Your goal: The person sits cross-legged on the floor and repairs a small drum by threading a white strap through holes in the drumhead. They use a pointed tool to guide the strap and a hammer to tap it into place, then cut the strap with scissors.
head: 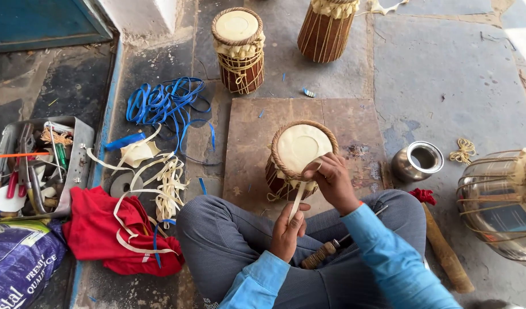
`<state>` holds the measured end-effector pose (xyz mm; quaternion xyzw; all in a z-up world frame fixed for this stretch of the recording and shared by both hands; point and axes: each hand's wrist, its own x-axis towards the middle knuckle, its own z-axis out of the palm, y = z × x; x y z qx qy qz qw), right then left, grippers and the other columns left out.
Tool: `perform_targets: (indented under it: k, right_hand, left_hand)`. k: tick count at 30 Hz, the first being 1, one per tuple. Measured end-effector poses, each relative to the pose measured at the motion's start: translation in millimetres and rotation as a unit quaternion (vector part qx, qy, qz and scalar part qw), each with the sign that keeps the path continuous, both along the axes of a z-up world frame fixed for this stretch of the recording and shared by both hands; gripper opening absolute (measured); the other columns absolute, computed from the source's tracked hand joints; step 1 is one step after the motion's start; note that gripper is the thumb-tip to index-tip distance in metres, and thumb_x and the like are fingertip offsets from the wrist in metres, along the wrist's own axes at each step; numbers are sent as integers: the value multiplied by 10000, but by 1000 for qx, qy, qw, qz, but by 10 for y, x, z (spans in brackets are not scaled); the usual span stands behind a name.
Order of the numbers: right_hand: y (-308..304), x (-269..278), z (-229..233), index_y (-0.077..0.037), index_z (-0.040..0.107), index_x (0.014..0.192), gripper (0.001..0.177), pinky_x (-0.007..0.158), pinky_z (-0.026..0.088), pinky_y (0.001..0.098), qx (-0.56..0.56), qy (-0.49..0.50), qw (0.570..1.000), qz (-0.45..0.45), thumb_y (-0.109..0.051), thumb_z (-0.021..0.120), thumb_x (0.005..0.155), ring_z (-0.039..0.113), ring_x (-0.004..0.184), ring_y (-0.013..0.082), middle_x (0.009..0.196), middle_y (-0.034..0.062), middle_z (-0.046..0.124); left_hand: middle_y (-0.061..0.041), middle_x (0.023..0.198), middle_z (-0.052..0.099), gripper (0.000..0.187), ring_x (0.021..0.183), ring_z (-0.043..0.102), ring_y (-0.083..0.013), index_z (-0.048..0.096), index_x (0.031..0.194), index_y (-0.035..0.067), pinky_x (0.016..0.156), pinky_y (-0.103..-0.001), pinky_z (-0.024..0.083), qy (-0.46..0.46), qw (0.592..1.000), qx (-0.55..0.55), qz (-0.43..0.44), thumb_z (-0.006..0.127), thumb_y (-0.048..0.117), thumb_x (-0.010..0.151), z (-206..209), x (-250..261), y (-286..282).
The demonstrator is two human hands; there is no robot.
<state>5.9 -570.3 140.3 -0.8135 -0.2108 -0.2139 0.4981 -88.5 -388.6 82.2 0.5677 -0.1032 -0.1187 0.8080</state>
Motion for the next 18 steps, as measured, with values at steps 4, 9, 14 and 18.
perform_targets:
  k: [4, 9, 14, 18]
  right_hand:
    - [-177, 114, -332, 3, 667, 988, 313, 830, 425, 313, 464, 143, 872, 56, -281, 688, 1120, 535, 860, 144, 943, 57, 650]
    - [-207, -18, 294, -43, 696, 1131, 384, 958, 486, 328, 127, 84, 988, 31, -394, 590, 1015, 606, 1080, 187, 1131, 75, 683]
    - [-129, -110, 452, -114, 748, 1109, 235, 930, 482, 346, -196, -31, 980, 27, -300, 645, 1010, 607, 1070, 248, 1146, 49, 720]
    - [-2, 23, -19, -105, 728, 962, 230, 857, 470, 311, 26, 9, 999, -34, -311, 630, 990, 625, 969, 161, 1013, 10, 710]
  left_hand:
    - [40, 702, 493, 342, 645, 451, -52, 674, 1147, 23, 592, -221, 387, 29, 997, 31, 58, 537, 332, 1095, -78, 230, -94]
    - [12, 725, 590, 310, 634, 496, -46, 693, 1144, 41, 580, -223, 430, 42, 997, 48, 45, 544, 301, 1065, 80, 187, 4]
    - [-12, 713, 651, 283, 545, 541, -57, 686, 1145, 43, 512, -220, 460, 101, 993, 58, 4, 556, 273, 1045, 276, -117, 117]
    - [-10, 602, 602, 289, 442, 457, -64, 719, 1093, 38, 418, -229, 372, 153, 982, 107, 20, 559, 271, 1033, 269, -34, 23]
